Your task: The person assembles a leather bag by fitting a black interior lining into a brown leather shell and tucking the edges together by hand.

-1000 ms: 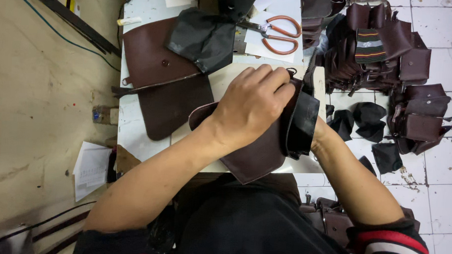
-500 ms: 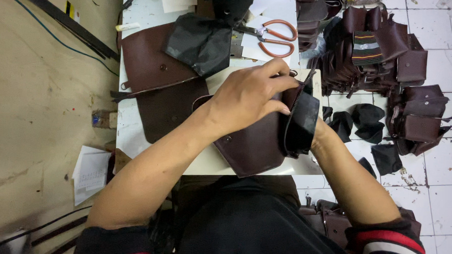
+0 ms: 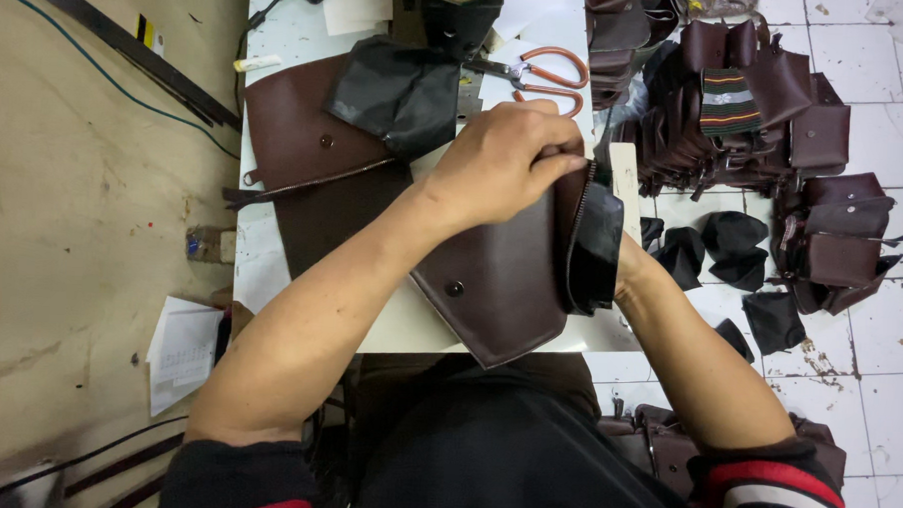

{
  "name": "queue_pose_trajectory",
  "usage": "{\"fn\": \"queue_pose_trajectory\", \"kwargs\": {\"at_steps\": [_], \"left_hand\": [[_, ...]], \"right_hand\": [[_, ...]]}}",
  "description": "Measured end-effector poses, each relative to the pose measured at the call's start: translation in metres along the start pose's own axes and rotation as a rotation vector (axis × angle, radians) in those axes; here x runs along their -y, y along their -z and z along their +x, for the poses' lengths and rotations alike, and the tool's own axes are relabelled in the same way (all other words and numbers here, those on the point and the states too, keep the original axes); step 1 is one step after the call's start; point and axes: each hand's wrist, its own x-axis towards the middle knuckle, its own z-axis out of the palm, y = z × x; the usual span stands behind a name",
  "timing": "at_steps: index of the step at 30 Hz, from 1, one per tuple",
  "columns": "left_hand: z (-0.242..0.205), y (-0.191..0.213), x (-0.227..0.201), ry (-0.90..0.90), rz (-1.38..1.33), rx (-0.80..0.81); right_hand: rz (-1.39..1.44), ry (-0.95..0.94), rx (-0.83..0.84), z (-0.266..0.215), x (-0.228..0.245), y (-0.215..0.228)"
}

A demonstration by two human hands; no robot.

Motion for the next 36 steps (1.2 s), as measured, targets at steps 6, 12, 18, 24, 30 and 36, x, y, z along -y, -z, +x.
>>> {"fn": "queue_pose_trajectory", "kwargs": {"at_steps": [6,12,18,24,30,36], "left_hand": [[-0.003,0.009,-0.009,-0.019,-0.068,0.029],[-0.007,0.022,-0.014,-0.066,-0.097,0.086],[-0.005,0.013,-0.007,-0.067,-0.105,0.068],[-0.010,0.019,-0.010,-0.100,-0.143,0.095],[-0.010,0.017,-0.009,-0.104,-0.142,0.109],[-0.011,0.020,-0.011,-0.126,-0.147,0.105]], "right_hand": [[0.006,-0.014,-0.005,0.000,0.000,-0.003],[0.011,-0.030,-0.009,0.000,-0.001,-0.005],[0.012,-0.044,-0.008,-0.001,0.001,-0.004],[0.015,-0.057,-0.008,-0.001,0.003,-0.007],[0.016,-0.070,-0.007,-0.002,0.005,-0.007],[0.018,-0.083,-0.007,-0.002,0.008,-0.007]]}}
